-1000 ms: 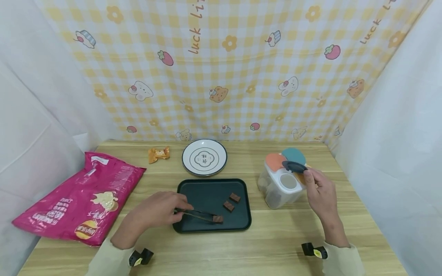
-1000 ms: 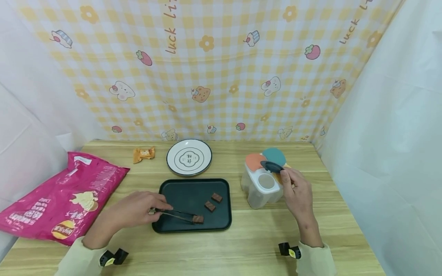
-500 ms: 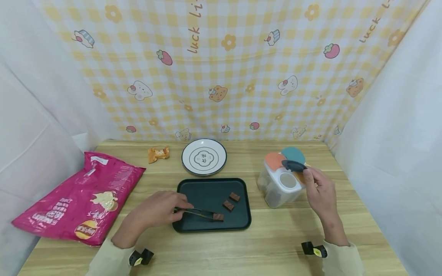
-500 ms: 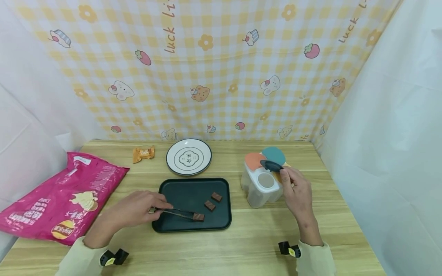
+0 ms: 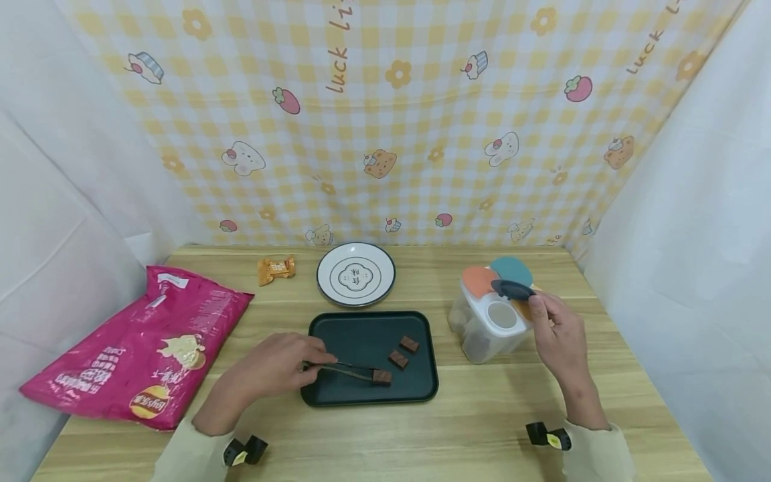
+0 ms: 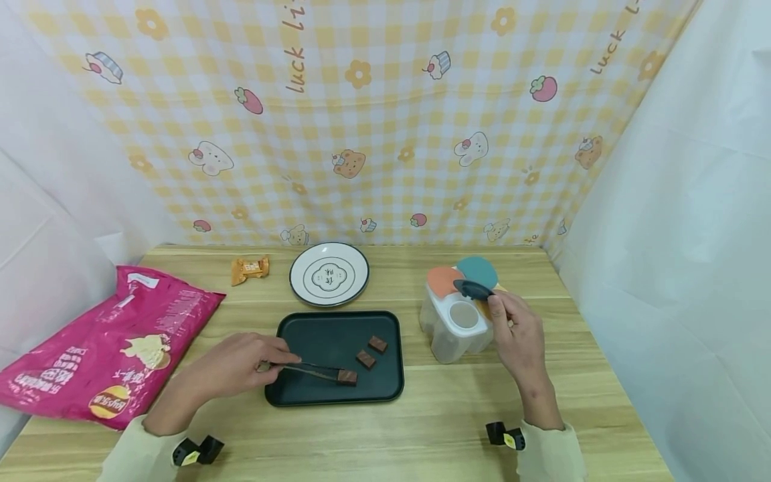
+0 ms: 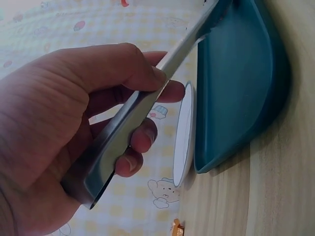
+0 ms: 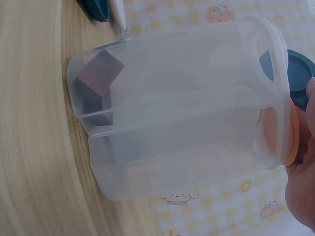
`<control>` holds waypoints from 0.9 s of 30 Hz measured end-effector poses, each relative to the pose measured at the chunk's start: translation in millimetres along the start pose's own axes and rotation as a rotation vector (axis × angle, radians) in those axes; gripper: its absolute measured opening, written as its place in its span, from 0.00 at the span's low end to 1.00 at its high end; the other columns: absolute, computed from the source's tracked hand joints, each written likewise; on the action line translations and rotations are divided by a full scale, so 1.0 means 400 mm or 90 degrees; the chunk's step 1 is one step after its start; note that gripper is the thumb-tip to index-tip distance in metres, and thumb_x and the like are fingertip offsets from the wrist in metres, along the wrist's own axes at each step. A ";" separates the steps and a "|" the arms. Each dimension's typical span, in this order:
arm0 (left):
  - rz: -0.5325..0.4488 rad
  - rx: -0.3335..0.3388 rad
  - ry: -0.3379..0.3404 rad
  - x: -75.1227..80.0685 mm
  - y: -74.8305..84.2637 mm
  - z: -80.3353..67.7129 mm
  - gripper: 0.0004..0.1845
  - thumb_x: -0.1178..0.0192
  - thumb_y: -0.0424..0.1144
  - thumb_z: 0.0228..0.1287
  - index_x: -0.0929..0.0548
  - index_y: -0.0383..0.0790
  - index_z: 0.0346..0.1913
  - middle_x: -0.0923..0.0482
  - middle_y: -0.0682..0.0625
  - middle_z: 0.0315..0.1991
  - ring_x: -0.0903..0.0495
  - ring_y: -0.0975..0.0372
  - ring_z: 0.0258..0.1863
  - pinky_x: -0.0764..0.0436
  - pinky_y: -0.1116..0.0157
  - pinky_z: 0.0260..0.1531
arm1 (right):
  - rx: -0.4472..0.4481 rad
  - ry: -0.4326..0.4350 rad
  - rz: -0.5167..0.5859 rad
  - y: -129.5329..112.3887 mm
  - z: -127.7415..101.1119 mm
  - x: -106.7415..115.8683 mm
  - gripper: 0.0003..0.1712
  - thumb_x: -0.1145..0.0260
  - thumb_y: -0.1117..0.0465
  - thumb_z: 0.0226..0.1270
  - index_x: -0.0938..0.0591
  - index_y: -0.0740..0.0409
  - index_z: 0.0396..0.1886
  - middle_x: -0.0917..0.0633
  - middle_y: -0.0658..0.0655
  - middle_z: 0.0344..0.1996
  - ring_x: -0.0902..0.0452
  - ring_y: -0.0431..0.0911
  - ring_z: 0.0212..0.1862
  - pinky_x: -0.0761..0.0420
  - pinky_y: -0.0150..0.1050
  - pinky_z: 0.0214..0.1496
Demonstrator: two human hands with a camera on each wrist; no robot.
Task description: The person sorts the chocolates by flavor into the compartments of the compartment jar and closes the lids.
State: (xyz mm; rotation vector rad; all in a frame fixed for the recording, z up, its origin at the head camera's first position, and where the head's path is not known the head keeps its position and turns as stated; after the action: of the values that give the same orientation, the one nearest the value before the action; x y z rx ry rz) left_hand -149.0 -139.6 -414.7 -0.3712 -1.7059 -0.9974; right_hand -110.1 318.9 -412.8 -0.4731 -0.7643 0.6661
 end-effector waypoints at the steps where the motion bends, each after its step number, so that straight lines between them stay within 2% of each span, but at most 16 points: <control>1: -0.006 -0.001 0.002 0.002 0.000 -0.001 0.14 0.31 0.33 0.64 0.08 0.44 0.53 0.17 0.56 0.42 0.26 0.66 0.32 0.23 0.68 0.30 | 0.000 0.000 0.000 0.000 0.000 0.000 0.12 0.40 0.68 0.78 0.12 0.72 0.44 0.13 0.67 0.47 0.23 0.27 0.49 0.28 0.20 0.46; 8: -0.025 0.001 0.024 0.012 -0.005 -0.005 0.16 0.30 0.33 0.64 0.09 0.46 0.55 0.21 0.60 0.39 0.27 0.66 0.30 0.24 0.69 0.28 | 0.004 -0.004 0.007 -0.005 0.000 0.000 0.11 0.40 0.71 0.77 0.12 0.72 0.45 0.13 0.66 0.47 0.23 0.25 0.49 0.28 0.19 0.47; 17: -0.029 -0.021 0.117 0.025 0.013 0.013 0.17 0.31 0.34 0.66 0.11 0.46 0.58 0.15 0.53 0.49 0.21 0.62 0.33 0.21 0.70 0.31 | -0.002 -0.006 0.002 -0.009 -0.001 -0.001 0.12 0.40 0.70 0.78 0.12 0.72 0.44 0.13 0.66 0.46 0.24 0.24 0.49 0.28 0.19 0.47; 20: -0.021 -0.042 0.151 0.028 0.023 0.031 0.18 0.31 0.34 0.66 0.11 0.45 0.59 0.15 0.52 0.51 0.21 0.62 0.35 0.21 0.69 0.32 | 0.003 -0.002 0.004 -0.007 -0.002 0.000 0.12 0.40 0.70 0.78 0.12 0.72 0.45 0.13 0.66 0.46 0.24 0.24 0.49 0.28 0.19 0.47; 25: -0.017 -0.110 0.224 0.023 0.047 0.069 0.19 0.31 0.33 0.66 0.11 0.44 0.59 0.14 0.52 0.50 0.21 0.65 0.37 0.21 0.68 0.34 | 0.000 -0.001 0.004 -0.006 0.001 0.001 0.12 0.40 0.70 0.78 0.12 0.71 0.45 0.13 0.65 0.46 0.23 0.25 0.48 0.28 0.20 0.46; 27: -0.019 -0.137 0.257 0.018 0.062 0.087 0.18 0.31 0.32 0.65 0.11 0.43 0.58 0.14 0.53 0.49 0.22 0.66 0.34 0.22 0.69 0.31 | -0.004 -0.003 0.002 -0.005 0.000 0.001 0.12 0.40 0.69 0.78 0.12 0.71 0.44 0.13 0.66 0.46 0.23 0.25 0.48 0.28 0.20 0.46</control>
State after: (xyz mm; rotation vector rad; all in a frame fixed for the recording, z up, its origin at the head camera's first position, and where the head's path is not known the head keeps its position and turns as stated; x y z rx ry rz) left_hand -157.3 -99.6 -400.3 -0.2608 -1.2485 -1.1917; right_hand -109.2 317.9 -411.3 -0.4792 -0.7702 0.6670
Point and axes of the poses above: each hand's wrist, its own z-axis towards the middle knuckle, its own x-axis out of the back of the hand, y = z × x, the point moved 1 cm from there along z, towards the middle knuckle
